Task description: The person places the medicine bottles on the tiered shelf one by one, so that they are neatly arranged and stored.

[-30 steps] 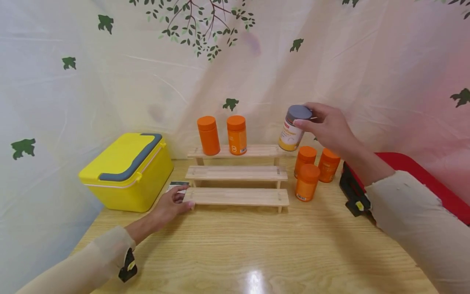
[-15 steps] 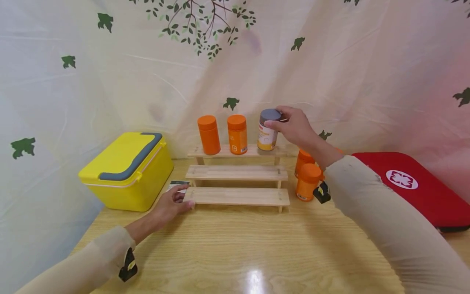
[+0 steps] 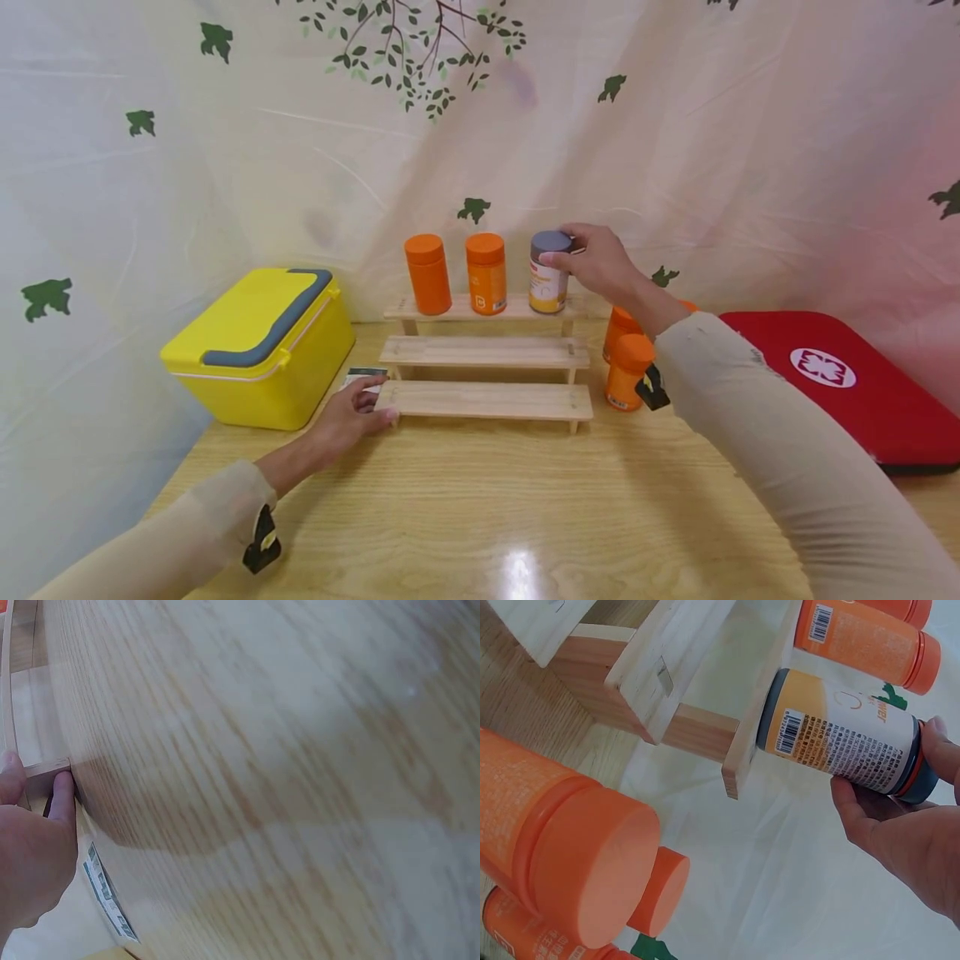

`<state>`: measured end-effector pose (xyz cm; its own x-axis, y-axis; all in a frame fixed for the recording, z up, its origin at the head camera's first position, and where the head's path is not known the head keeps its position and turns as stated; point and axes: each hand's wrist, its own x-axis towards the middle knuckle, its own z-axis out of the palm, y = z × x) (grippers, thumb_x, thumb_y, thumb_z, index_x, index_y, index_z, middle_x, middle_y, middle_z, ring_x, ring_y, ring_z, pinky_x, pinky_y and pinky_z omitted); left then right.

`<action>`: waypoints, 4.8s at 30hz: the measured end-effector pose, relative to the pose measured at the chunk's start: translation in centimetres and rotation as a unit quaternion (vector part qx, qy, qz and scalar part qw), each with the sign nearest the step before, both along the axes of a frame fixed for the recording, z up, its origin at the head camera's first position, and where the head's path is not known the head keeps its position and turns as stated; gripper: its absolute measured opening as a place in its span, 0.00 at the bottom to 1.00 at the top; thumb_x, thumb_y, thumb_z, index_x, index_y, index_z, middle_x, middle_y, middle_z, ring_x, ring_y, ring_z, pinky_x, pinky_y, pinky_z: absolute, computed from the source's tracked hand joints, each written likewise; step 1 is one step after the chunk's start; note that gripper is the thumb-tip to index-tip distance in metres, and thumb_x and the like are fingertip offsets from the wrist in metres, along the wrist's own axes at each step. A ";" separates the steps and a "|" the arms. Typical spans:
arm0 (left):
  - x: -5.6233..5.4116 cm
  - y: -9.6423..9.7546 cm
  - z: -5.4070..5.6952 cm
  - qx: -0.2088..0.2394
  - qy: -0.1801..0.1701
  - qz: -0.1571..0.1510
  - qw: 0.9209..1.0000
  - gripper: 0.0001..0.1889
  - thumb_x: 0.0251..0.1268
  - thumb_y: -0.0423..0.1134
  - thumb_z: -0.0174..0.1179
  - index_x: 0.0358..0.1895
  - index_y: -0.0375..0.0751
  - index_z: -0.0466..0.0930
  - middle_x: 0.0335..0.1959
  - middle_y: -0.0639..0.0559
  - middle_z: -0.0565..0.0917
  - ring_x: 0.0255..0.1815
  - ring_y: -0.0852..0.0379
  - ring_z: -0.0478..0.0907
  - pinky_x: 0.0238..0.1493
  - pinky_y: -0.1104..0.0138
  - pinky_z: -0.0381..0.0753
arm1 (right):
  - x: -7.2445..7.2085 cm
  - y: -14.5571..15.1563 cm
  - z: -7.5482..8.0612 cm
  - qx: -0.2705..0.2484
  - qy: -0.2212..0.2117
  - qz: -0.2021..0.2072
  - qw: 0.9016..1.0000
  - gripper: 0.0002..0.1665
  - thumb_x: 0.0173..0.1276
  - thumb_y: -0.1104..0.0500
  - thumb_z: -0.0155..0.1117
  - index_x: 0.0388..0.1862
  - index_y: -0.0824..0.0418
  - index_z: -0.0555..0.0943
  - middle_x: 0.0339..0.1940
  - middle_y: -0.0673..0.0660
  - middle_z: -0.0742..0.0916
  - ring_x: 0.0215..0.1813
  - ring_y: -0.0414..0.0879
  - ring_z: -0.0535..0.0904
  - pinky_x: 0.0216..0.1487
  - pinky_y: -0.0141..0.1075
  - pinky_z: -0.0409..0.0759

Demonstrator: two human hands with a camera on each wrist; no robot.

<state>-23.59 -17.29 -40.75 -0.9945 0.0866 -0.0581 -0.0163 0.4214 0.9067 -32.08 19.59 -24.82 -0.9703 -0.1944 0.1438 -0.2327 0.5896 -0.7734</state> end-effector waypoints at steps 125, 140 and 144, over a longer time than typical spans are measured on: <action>0.2 0.1 -0.2 0.022 0.008 -0.002 1.000 0.32 0.61 0.31 0.65 0.68 0.34 0.63 0.50 0.38 0.81 0.45 0.50 0.80 0.48 0.63 0.80 | 11.3 10.4 -6.5 0.087 0.045 -0.027 0.995 0.42 0.66 0.49 0.66 0.72 0.64 0.63 0.59 0.70 0.79 0.55 0.63 0.78 0.40 0.18 0.75; 0.2 0.1 0.2 0.024 0.004 -0.009 1.000 0.33 0.61 0.31 0.64 0.69 0.34 0.63 0.50 0.37 0.81 0.44 0.51 0.80 0.47 0.64 0.80 | 11.4 4.7 -0.6 0.035 0.022 0.018 0.999 0.40 0.65 0.47 0.67 0.72 0.55 0.66 0.61 0.60 0.79 0.58 0.55 0.77 0.47 0.26 0.77; 0.2 0.1 0.2 0.025 0.006 -0.007 1.000 0.32 0.61 0.31 0.64 0.69 0.34 0.63 0.50 0.37 0.81 0.44 0.51 0.80 0.46 0.64 0.80 | 10.6 1.9 0.0 0.004 0.037 0.059 0.998 0.37 0.65 0.51 0.67 0.71 0.58 0.68 0.60 0.61 0.80 0.57 0.55 0.78 0.47 0.27 0.77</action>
<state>-23.42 -17.23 -40.59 -0.9938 0.1029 -0.0410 0.0008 0.3762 0.9265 -21.51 21.46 -24.85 -0.9274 -0.3082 0.2119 -0.3570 0.5606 -0.7472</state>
